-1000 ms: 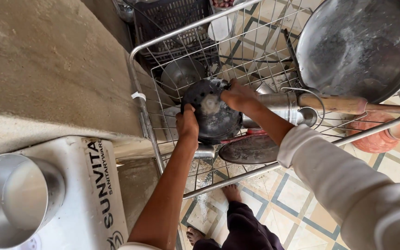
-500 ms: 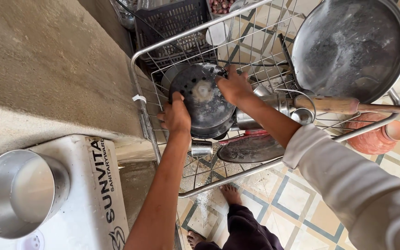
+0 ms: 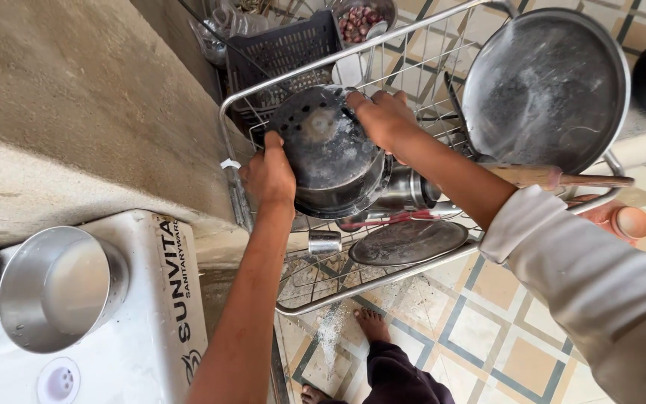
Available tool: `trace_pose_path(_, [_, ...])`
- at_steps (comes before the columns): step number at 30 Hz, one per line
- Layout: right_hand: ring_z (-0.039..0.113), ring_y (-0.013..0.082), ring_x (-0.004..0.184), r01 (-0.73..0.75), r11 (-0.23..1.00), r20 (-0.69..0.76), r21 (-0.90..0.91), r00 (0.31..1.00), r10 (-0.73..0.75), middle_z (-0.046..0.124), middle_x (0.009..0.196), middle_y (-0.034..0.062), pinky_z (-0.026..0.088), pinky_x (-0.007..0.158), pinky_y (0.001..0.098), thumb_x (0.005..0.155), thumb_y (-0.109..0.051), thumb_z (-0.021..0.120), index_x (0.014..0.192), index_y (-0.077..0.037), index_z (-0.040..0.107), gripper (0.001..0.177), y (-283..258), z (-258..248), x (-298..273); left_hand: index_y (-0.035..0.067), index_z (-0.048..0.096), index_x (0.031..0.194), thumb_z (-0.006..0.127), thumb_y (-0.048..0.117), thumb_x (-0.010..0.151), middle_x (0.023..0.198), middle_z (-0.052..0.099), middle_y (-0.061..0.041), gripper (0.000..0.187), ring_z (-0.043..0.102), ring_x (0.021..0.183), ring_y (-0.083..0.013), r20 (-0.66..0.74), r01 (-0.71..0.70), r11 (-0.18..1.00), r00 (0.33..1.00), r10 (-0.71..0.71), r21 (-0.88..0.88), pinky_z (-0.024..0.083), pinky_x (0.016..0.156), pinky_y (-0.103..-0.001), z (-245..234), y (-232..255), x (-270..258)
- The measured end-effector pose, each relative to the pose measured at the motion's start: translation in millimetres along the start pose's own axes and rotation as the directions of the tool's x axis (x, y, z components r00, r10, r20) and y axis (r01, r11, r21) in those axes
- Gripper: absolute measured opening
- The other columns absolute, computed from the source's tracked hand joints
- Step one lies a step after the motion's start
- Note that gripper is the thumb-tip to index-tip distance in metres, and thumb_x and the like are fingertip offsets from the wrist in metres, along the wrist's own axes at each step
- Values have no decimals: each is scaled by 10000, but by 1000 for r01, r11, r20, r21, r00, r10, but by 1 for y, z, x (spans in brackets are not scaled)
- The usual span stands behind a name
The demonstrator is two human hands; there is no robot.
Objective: Wash stainless steel cups and pots at a sink.
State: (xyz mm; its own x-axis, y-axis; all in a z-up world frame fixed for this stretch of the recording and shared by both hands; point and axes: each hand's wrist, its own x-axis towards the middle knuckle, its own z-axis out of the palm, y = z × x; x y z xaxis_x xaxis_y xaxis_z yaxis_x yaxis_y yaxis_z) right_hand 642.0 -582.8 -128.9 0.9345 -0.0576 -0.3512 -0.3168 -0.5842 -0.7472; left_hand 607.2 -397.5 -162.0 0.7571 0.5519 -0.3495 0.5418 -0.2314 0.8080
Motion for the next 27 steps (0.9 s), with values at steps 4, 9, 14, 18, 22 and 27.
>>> trace_pose_path(4, [591,426,1203,-71,996,-87,48,993,75,386,1475,207,504,955,502,898,-603,481,1347,-56,607,719,1,-12,0,28,673,1298,459,557,812,1497,373,-246,749,415,1374,-399,34,26,996,999,-23,-85,395,1067,-563,-3,10,-17])
trace_pose_path(9, [556,375,1129,31,995,-163,91,987,-16,430,1407,260,512,896,471,928,-536,478,1269,-35,666,634,-2,-22,-16,94,578,1343,445,568,777,1395,530,-130,751,600,1203,-352,156,161,934,981,-116,-319,520,897,-630,-27,43,-64])
trace_pose_path(14, [618,368,1051,-5,975,-152,222,988,40,517,1365,261,579,835,485,955,-483,391,1194,16,671,621,20,-15,-16,191,557,1320,398,633,793,1325,640,-80,706,641,1132,-283,364,244,811,930,-40,-533,447,826,-549,-23,6,-31])
trace_pose_path(18, [687,365,1105,-39,897,-59,440,996,72,639,1316,231,547,883,539,956,-595,231,1309,0,589,779,34,-14,-21,228,627,1109,449,608,809,1275,659,-16,515,555,1126,-221,369,303,750,925,-85,-587,388,931,-482,-30,-2,-31])
trace_pose_path(22, [582,358,1249,-114,849,64,516,993,95,540,1401,163,504,952,628,847,-798,115,1530,-140,328,972,19,-29,-41,219,588,983,502,569,799,1199,614,5,405,513,1146,-198,256,211,664,966,-30,-718,334,978,-488,-25,-28,-14])
trace_pose_path(27, [545,415,1313,-247,877,228,413,960,163,530,1414,261,481,973,717,700,-924,44,1641,-364,120,1098,8,-44,-61,139,478,1006,628,725,904,1143,499,-115,613,483,1025,-284,126,130,543,991,-45,-830,472,1017,-477,-33,-54,6])
